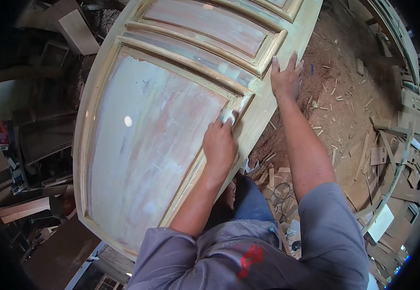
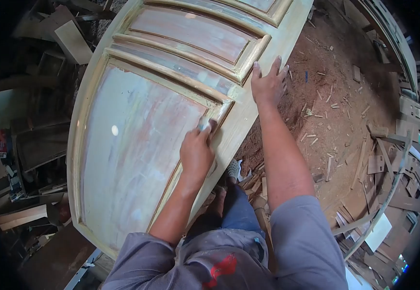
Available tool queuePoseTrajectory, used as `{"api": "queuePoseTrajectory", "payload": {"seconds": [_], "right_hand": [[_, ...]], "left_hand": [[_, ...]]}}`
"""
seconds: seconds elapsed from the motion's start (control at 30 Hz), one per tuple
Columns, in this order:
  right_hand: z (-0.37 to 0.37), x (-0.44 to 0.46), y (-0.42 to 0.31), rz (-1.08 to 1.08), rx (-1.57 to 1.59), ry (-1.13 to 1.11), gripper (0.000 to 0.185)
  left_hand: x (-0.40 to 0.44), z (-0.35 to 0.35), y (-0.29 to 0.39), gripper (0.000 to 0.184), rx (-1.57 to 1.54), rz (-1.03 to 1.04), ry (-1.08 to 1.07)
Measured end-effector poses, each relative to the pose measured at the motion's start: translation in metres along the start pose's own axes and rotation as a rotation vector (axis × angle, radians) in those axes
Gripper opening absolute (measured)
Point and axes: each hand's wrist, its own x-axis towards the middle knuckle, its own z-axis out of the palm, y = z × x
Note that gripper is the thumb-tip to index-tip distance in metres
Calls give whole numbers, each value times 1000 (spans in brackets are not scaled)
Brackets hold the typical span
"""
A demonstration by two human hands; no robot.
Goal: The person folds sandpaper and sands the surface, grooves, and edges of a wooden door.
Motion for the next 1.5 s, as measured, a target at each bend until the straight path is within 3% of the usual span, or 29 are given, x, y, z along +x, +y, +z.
{"api": "queuePoseTrajectory", "payload": {"seconds": [0.1,0.23,0.33,0.4,0.5,0.6,0.7,0.83,0.93,0.97,1.1,1.2,1.3,1.4,1.5], "right_hand": [[-5,0,-1,21,22,-8,93],[-2,1,-4,2,23,9,93],[-2,1,-2,9,21,-7,93],[2,3,-1,-8,12,14,93],[1,0,2,-2,13,5,92],[3,0,1,-14,-2,-5,92],[-1,3,-2,14,-16,-24,92],[3,6,0,7,-20,-10,92],[-2,-3,-1,20,-35,-37,93],[-2,-3,1,7,-47,-36,93],[3,2,1,-16,-33,-16,93],[1,5,2,-17,-42,-32,94],[2,3,-2,-6,-29,-37,94],[5,7,3,-16,-34,-13,94],[8,5,1,-19,-54,-14,94]], "left_hand": [[-5,11,-1,16,-74,-46,67],[38,39,8,13,-213,76,296],[-11,28,-26,12,-158,95,277],[-62,0,-47,25,-103,-22,96],[-75,-5,-41,30,-119,-36,151],[-19,30,-13,23,-159,21,307],[-20,27,-13,30,-154,29,234],[-131,-7,-85,34,-137,-76,175],[-143,-22,-82,30,-107,-55,271],[-131,-14,-75,27,-113,-95,190],[-44,17,-25,15,-198,-31,307],[-80,3,-51,12,-247,-76,246],[-171,-20,-111,21,-131,-130,222],[-192,-38,-107,28,-120,-105,285],[-129,2,-69,25,-127,-110,269]]}}
